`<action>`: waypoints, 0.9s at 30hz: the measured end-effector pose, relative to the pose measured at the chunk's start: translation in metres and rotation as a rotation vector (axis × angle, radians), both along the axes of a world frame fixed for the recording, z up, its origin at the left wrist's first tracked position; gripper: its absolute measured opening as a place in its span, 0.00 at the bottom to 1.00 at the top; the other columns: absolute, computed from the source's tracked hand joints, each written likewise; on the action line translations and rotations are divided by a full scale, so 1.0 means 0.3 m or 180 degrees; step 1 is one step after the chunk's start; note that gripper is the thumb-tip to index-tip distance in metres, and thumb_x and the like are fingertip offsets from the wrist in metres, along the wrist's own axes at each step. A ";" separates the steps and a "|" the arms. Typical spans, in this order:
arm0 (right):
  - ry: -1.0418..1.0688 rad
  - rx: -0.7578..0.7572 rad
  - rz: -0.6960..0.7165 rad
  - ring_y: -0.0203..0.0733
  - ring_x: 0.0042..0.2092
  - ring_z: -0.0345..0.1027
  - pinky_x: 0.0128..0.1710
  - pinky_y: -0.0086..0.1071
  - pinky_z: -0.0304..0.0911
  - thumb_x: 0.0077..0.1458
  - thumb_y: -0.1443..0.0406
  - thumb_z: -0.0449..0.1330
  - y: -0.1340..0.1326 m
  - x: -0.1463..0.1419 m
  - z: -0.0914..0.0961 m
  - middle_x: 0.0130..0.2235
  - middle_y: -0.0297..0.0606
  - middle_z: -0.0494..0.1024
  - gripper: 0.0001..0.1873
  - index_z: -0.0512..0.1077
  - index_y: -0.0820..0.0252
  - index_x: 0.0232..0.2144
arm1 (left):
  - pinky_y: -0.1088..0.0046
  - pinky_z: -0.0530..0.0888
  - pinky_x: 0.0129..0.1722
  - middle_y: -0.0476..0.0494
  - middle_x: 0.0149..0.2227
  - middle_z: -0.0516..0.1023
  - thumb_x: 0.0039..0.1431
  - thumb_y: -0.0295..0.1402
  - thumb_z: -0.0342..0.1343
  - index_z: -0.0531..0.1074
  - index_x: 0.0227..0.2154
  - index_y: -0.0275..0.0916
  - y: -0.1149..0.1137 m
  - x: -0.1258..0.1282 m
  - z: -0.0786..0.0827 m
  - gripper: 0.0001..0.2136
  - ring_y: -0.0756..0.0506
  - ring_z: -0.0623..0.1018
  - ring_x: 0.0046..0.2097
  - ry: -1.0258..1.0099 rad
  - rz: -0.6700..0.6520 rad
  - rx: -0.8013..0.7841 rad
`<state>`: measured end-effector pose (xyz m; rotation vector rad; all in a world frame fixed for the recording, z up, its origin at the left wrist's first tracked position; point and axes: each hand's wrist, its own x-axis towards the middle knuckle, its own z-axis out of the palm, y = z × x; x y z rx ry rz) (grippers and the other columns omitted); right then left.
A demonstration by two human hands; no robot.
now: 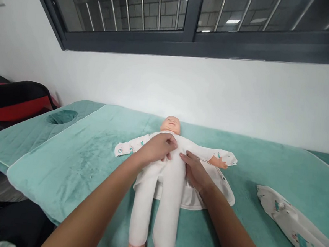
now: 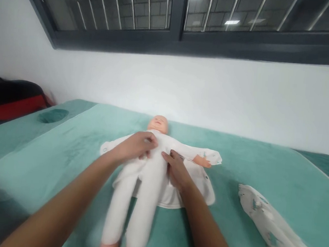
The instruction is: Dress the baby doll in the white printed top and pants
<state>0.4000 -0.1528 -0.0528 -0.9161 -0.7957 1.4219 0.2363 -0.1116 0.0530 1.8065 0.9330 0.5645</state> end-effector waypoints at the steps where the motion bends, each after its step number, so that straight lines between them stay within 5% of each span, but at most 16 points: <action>1: -0.0004 -0.0005 0.0017 0.41 0.38 0.72 0.37 0.31 0.69 0.50 0.61 0.66 0.000 0.000 0.003 0.35 0.35 0.78 0.12 0.70 0.58 0.35 | 0.75 0.70 0.27 0.45 0.36 0.75 0.56 0.36 0.53 0.71 0.31 0.38 -0.024 -0.002 0.015 0.07 0.48 0.77 0.32 -0.0186 -0.0284 -0.0229; 4: 0.0024 -0.0049 -0.0003 0.42 0.40 0.73 0.39 0.32 0.70 0.50 0.60 0.67 0.000 -0.001 0.007 0.35 0.35 0.78 0.12 0.69 0.58 0.34 | 0.74 0.75 0.30 0.42 0.47 0.74 0.59 0.40 0.51 0.71 0.36 0.39 -0.047 -0.030 0.019 0.10 0.46 0.79 0.39 -0.0801 -0.0227 -0.0185; 9: 0.0091 -0.0176 -0.0038 0.44 0.46 0.72 0.41 0.31 0.71 0.49 0.60 0.67 0.001 -0.002 -0.001 0.44 0.38 0.79 0.14 0.71 0.56 0.37 | 0.62 0.73 0.51 0.42 0.48 0.76 0.61 0.41 0.49 0.72 0.41 0.42 -0.009 -0.108 -0.138 0.12 0.42 0.76 0.51 -0.0157 0.1377 0.0847; 13: 0.0115 -0.0228 -0.0091 0.44 0.47 0.73 0.43 0.31 0.71 0.48 0.60 0.68 0.005 0.002 -0.015 0.43 0.39 0.79 0.14 0.71 0.57 0.35 | 0.58 0.54 0.67 0.43 0.68 0.54 0.63 0.44 0.47 0.62 0.60 0.44 -0.071 -0.126 -0.288 0.23 0.41 0.54 0.68 0.0169 0.1059 0.1067; 17: 0.0121 -0.0271 -0.0110 0.44 0.48 0.72 0.43 0.31 0.71 0.48 0.60 0.68 0.008 0.009 -0.021 0.44 0.39 0.79 0.14 0.72 0.57 0.38 | 0.61 0.60 0.65 0.45 0.65 0.60 0.67 0.41 0.41 0.62 0.59 0.44 -0.087 -0.191 -0.376 0.21 0.44 0.61 0.66 0.0143 0.1318 0.1079; 21: 0.0092 -0.0242 -0.0047 0.44 0.48 0.72 0.43 0.31 0.71 0.50 0.61 0.67 0.004 0.011 -0.012 0.44 0.39 0.79 0.13 0.71 0.56 0.38 | 0.53 0.58 0.64 0.33 0.63 0.62 0.62 0.34 0.47 0.64 0.58 0.33 0.037 -0.342 -0.436 0.22 0.35 0.59 0.66 0.1418 0.1930 0.2149; 27: 0.0035 -0.0102 0.0116 0.43 0.43 0.73 0.42 0.34 0.70 0.51 0.61 0.66 -0.009 0.012 -0.007 0.40 0.38 0.79 0.11 0.70 0.58 0.34 | 0.55 0.69 0.48 0.36 0.54 0.72 0.59 0.24 0.43 0.64 0.58 0.38 0.169 -0.428 -0.440 0.23 0.35 0.70 0.53 0.2568 0.1842 0.2580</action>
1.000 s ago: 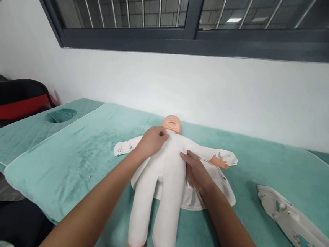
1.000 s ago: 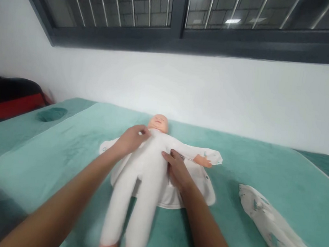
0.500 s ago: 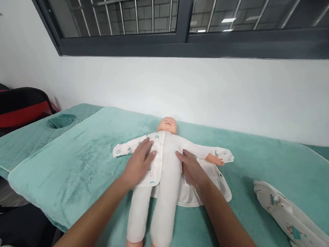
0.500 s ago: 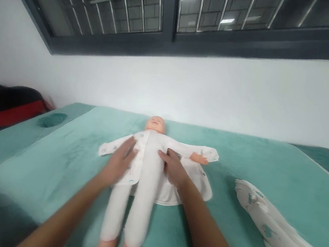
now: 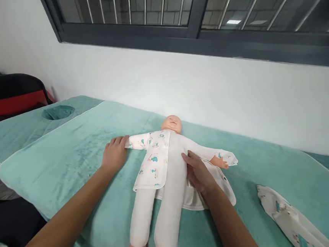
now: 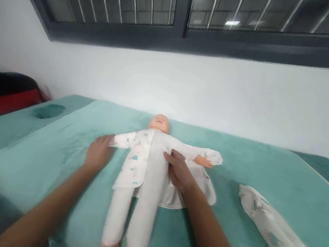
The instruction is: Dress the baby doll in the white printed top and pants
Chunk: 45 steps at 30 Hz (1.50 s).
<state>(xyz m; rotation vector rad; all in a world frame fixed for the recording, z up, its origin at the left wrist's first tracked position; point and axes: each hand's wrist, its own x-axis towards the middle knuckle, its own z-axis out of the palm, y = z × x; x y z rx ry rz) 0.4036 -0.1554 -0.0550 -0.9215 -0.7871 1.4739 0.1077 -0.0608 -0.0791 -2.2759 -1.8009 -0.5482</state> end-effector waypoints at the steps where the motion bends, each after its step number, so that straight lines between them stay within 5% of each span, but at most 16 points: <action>1: 0.0012 -0.0005 -0.0011 0.43 0.43 0.73 0.42 0.33 0.70 0.51 0.61 0.66 -0.002 0.001 -0.001 0.40 0.37 0.79 0.11 0.70 0.58 0.34 | 0.56 0.69 0.46 0.37 0.53 0.73 0.58 0.23 0.43 0.64 0.57 0.39 0.008 0.003 0.007 0.23 0.35 0.69 0.52 0.0051 -0.0019 0.0104; 8: -0.0112 -0.0116 -0.0098 0.39 0.39 0.72 0.39 0.30 0.69 0.53 0.61 0.65 -0.011 -0.007 0.014 0.37 0.34 0.77 0.11 0.68 0.58 0.34 | 0.53 0.65 0.45 0.34 0.50 0.73 0.59 0.25 0.45 0.71 0.48 0.41 0.026 0.001 0.015 0.17 0.32 0.66 0.52 -0.0212 0.0302 0.0223; 13: -0.0352 -0.0156 -0.0154 0.39 0.37 0.71 0.36 0.30 0.69 0.50 0.58 0.67 -0.014 -0.015 0.028 0.34 0.34 0.76 0.14 0.68 0.57 0.33 | 0.51 0.65 0.51 0.35 0.50 0.71 0.54 0.20 0.45 0.70 0.45 0.38 -0.019 -0.022 0.017 0.18 0.32 0.67 0.53 -0.1402 0.0507 0.0116; 17: -0.0360 -0.0155 -0.0130 0.35 0.32 0.68 0.31 0.26 0.67 0.50 0.58 0.67 -0.017 -0.011 0.029 0.30 0.31 0.74 0.12 0.68 0.56 0.30 | 0.59 0.64 0.58 0.42 0.50 0.71 0.51 0.18 0.43 0.69 0.44 0.41 -0.078 0.024 0.048 0.20 0.39 0.67 0.56 -0.2012 -0.0017 0.0384; 21: -0.0375 -0.0207 -0.0232 0.37 0.33 0.69 0.30 0.28 0.67 0.49 0.58 0.68 -0.022 -0.011 0.032 0.31 0.33 0.76 0.12 0.70 0.56 0.32 | 0.63 0.66 0.58 0.43 0.51 0.73 0.55 0.22 0.42 0.69 0.46 0.40 -0.112 0.202 0.115 0.18 0.43 0.70 0.54 -0.2393 -0.0924 0.0032; 25: -0.0398 -0.0124 -0.0040 0.38 0.35 0.71 0.34 0.29 0.68 0.48 0.58 0.68 -0.031 0.019 0.036 0.33 0.33 0.78 0.13 0.73 0.56 0.36 | 0.67 0.65 0.59 0.44 0.52 0.74 0.55 0.22 0.43 0.69 0.49 0.40 -0.102 0.485 0.233 0.20 0.46 0.70 0.56 -0.1684 -0.2018 -0.0254; 28: -0.0759 -0.0046 0.0178 0.40 0.41 0.72 0.44 0.33 0.67 0.47 0.57 0.68 -0.052 0.103 0.045 0.38 0.36 0.79 0.16 0.76 0.57 0.39 | 0.65 0.70 0.52 0.43 0.55 0.72 0.57 0.24 0.44 0.67 0.53 0.41 -0.070 0.695 0.301 0.21 0.43 0.69 0.56 -0.0269 -0.2641 -0.0863; 32: -0.1535 -0.0277 0.0252 0.40 0.38 0.72 0.41 0.33 0.67 0.51 0.54 0.65 -0.087 0.269 0.071 0.38 0.42 0.80 0.17 0.78 0.62 0.35 | 0.64 0.73 0.42 0.42 0.50 0.75 0.53 0.31 0.53 0.68 0.49 0.44 -0.032 0.877 0.282 0.19 0.41 0.76 0.47 0.0806 -0.2933 -0.1426; 36: -0.1488 -0.0031 -0.1318 0.32 0.24 0.61 0.22 0.26 0.57 0.50 0.53 0.64 -0.087 0.389 0.078 0.24 0.35 0.73 0.17 0.72 0.61 0.22 | 0.57 0.70 0.47 0.39 0.47 0.75 0.53 0.32 0.54 0.69 0.45 0.41 -0.031 0.923 0.214 0.15 0.39 0.74 0.48 0.0998 -0.2992 -0.1261; 40: -0.1083 -0.0130 -0.2848 0.31 0.25 0.62 0.22 0.25 0.57 0.43 0.57 0.66 -0.055 0.438 0.038 0.27 0.33 0.74 0.13 0.71 0.58 0.25 | 0.61 0.70 0.46 0.40 0.48 0.73 0.53 0.28 0.53 0.66 0.46 0.40 -0.015 0.892 0.222 0.16 0.40 0.71 0.50 0.0862 -0.2943 -0.0912; 43: -0.1006 -0.0270 -0.2850 0.33 0.29 0.68 0.27 0.27 0.62 0.46 0.54 0.63 -0.031 0.434 0.007 0.33 0.34 0.77 0.13 0.73 0.57 0.30 | 0.65 0.70 0.42 0.40 0.48 0.72 0.55 0.26 0.51 0.65 0.44 0.40 0.007 0.855 0.268 0.13 0.41 0.70 0.49 0.0726 -0.2870 -0.0709; 45: -0.1189 -0.0292 -0.2228 0.36 0.31 0.70 0.29 0.29 0.64 0.50 0.51 0.60 -0.024 0.412 0.001 0.35 0.35 0.78 0.15 0.73 0.57 0.32 | 0.66 0.70 0.39 0.40 0.47 0.72 0.56 0.28 0.51 0.64 0.44 0.39 0.015 0.833 0.296 0.11 0.41 0.71 0.48 0.0677 -0.2814 -0.0638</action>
